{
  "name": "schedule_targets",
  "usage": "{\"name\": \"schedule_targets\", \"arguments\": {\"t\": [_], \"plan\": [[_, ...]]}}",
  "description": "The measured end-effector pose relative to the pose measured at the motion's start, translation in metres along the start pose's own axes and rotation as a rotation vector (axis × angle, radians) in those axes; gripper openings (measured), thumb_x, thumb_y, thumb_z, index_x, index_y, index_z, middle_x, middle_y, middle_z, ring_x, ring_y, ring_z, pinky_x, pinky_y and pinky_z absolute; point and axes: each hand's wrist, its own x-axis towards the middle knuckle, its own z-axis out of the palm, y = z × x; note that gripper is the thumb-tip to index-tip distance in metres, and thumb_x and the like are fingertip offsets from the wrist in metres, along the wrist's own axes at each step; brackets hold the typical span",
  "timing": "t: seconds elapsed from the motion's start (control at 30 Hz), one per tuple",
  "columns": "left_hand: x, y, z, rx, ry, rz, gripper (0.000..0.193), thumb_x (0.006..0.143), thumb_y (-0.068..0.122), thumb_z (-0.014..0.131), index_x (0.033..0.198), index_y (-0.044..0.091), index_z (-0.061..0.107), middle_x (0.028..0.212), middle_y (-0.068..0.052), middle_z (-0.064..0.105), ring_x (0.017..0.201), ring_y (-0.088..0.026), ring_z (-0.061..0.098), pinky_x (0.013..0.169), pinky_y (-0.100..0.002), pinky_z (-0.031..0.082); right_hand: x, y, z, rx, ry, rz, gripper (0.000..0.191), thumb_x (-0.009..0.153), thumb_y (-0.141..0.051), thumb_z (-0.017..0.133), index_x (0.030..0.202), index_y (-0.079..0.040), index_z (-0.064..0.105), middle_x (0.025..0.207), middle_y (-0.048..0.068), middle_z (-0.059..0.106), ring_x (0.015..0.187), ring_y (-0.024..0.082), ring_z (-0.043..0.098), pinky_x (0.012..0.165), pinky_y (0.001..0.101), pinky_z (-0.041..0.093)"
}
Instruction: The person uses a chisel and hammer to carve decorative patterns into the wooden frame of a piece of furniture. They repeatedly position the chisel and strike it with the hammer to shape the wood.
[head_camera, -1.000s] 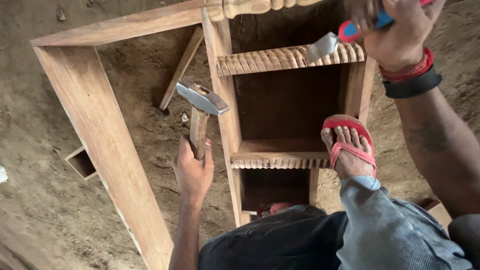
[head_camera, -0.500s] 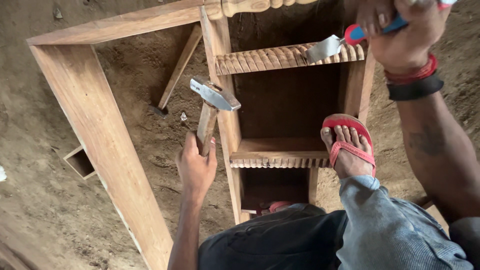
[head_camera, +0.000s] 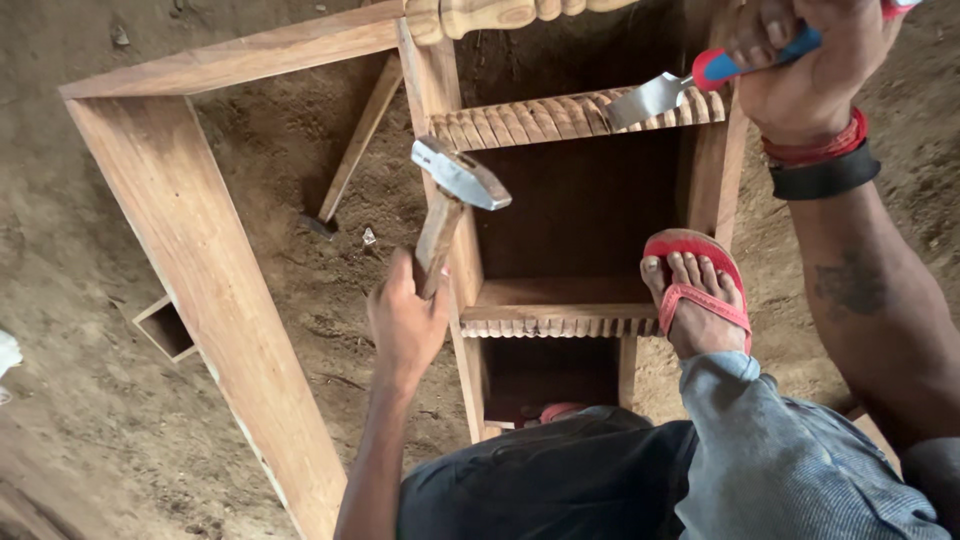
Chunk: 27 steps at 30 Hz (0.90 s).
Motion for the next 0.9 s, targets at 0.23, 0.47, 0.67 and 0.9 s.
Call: {"name": "schedule_targets", "arguments": {"t": [0.23,0.47,0.67,0.9], "plan": [[0.006,0.02,-0.006,0.001,0.034,0.1,0.023,0.093,0.014,0.074,0.095,0.003,0.055,0.07,-0.009,0.069,0.059,-0.021,0.072,0.053,-0.035,0.058,0.0,-0.002,0.013,-0.029,0.018,-0.055,0.027,0.111,-0.024,0.056,0.088,-0.012,0.049,0.062,0.002,0.043,0.046,0.015,0.04,0.053,0.0317,0.038],[0.02,0.041,-0.012,0.022,0.027,0.156,0.023,0.095,0.017,0.075,0.096,0.004,0.056,0.069,-0.01,0.07,0.056,-0.021,0.071,0.055,-0.037,0.058,0.006,-0.001,0.038,-0.068,0.036,-0.109,0.017,0.106,-0.011,0.056,0.09,-0.006,0.052,0.066,0.002,0.046,0.045,0.013,0.044,0.045,0.0296,0.042],[0.077,0.113,-0.021,-0.023,0.003,0.379,0.026,0.103,0.023,0.07,0.116,0.005,0.057,0.093,-0.016,0.077,0.063,-0.017,0.075,0.05,-0.029,0.057,0.0,-0.015,0.04,-0.288,0.073,-0.113,0.029,0.114,-0.011,0.052,0.086,-0.004,0.047,0.067,0.005,0.041,0.051,0.01,0.04,0.051,0.0277,0.036],[0.14,0.244,0.002,0.303,0.178,0.788,0.028,0.102,0.014,0.068,0.128,0.009,0.058,0.092,-0.014,0.074,0.063,-0.018,0.071,0.053,-0.031,0.058,-0.005,-0.018,0.043,-0.036,0.198,-0.047,0.028,0.107,-0.022,0.061,0.086,-0.008,0.05,0.062,0.001,0.043,0.048,0.01,0.04,0.048,0.0265,0.032]]}}
